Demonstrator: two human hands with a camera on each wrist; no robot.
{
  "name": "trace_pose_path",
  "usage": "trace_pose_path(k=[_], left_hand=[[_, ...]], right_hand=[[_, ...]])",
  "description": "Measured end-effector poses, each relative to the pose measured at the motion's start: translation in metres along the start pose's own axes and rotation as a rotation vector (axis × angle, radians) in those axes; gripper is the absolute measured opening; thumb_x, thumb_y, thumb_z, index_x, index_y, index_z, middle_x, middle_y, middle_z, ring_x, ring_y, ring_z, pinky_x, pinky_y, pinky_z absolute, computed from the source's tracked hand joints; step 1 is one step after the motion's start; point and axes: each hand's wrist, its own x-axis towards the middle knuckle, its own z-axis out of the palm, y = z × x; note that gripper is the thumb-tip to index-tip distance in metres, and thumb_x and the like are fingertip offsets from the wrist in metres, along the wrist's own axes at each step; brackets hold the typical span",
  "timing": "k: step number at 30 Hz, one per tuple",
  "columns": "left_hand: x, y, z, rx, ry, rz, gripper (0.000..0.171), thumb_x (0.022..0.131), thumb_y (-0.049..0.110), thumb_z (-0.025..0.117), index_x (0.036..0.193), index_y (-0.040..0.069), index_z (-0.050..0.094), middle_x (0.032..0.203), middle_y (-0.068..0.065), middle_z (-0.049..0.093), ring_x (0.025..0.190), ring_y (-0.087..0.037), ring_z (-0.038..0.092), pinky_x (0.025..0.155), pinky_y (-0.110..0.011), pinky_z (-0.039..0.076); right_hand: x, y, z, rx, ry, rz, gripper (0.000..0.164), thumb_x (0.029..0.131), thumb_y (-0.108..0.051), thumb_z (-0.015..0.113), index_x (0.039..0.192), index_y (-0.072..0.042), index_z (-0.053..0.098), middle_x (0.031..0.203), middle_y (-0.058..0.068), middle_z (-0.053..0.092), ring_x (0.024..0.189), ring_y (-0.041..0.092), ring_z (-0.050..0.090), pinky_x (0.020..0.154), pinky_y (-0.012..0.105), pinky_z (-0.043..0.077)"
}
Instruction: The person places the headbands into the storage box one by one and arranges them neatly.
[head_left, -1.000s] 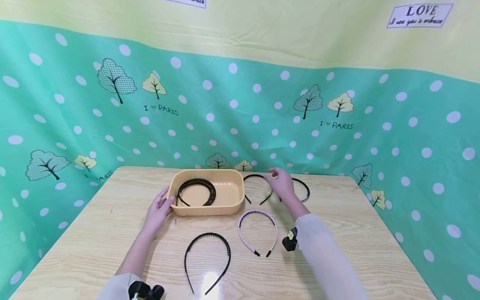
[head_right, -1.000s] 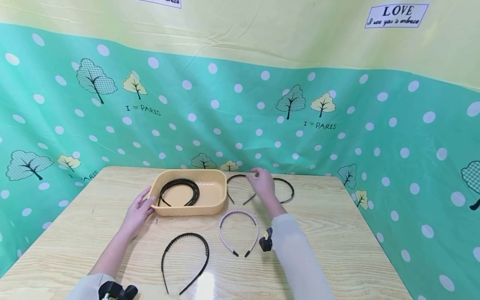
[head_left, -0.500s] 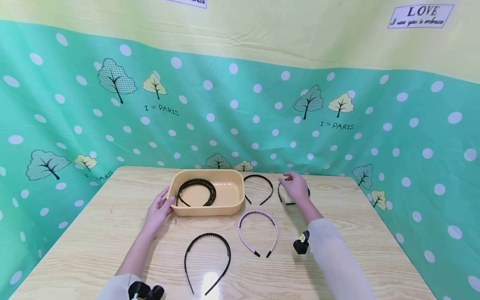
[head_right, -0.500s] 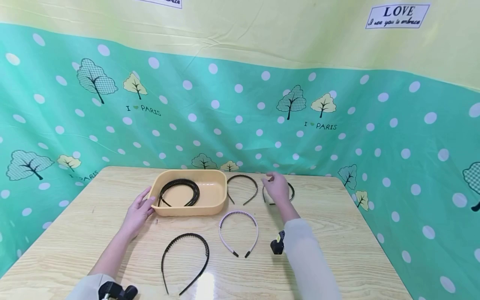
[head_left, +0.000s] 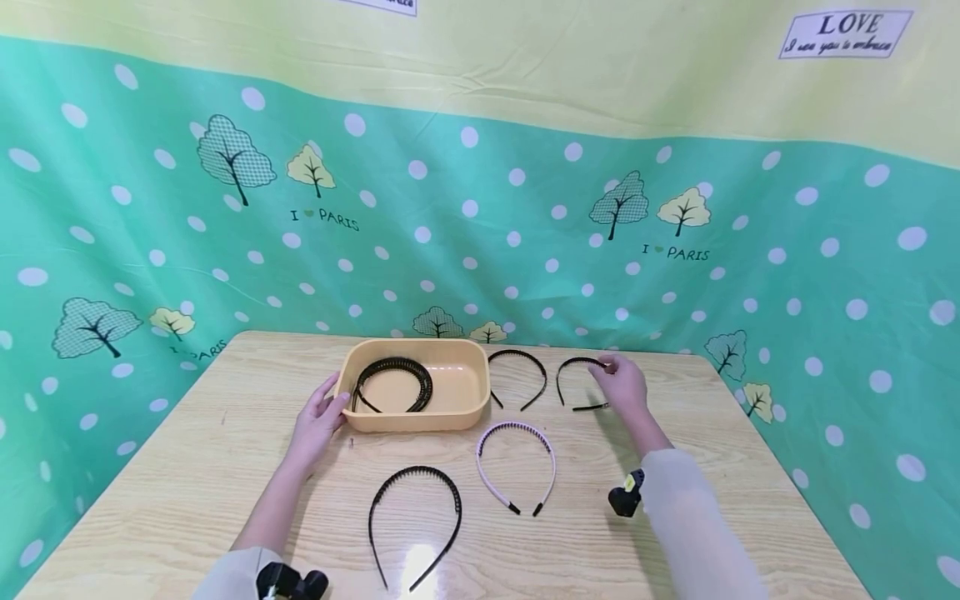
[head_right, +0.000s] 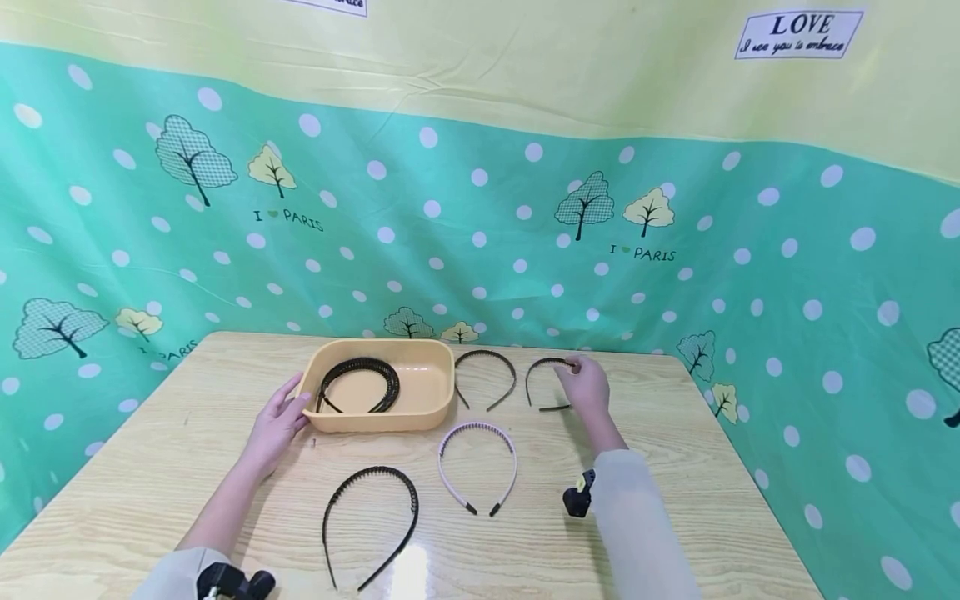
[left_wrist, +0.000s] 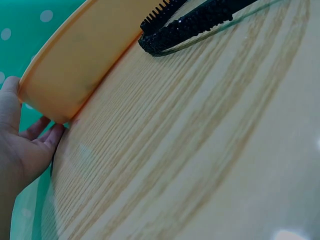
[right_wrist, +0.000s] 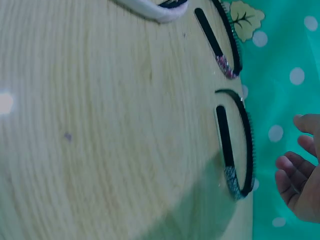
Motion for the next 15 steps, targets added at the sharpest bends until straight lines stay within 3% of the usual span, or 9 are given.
trace_pose_path(k=[8, 15], left_hand=[[0.000, -0.001, 0.000, -0.016, 0.000, 0.002, 0.066, 0.094, 0.039, 0.053, 0.149, 0.020, 0.023, 0.147, -0.025, 0.032, 0.107, -0.001, 0.054, 0.087, -0.011, 0.050], [-0.001, -0.001, 0.000, -0.018, -0.004, 0.024, 0.066, 0.094, 0.039, 0.052, 0.150, 0.019, 0.022, 0.147, -0.026, 0.031, 0.108, -0.001, 0.053, 0.087, -0.010, 0.050]], right_hand=[[-0.008, 0.015, -0.009, -0.012, -0.001, 0.090, 0.046, 0.093, -0.030, 0.056, 0.127, 0.000, 0.053, 0.113, 0.023, 0.058, 0.098, 0.035, 0.056, 0.079, 0.043, 0.049], [-0.012, 0.029, -0.011, -0.007, 0.010, 0.128, 0.046, 0.093, -0.030, 0.056, 0.126, 0.001, 0.053, 0.108, 0.021, 0.059, 0.094, 0.031, 0.056, 0.071, 0.035, 0.049]])
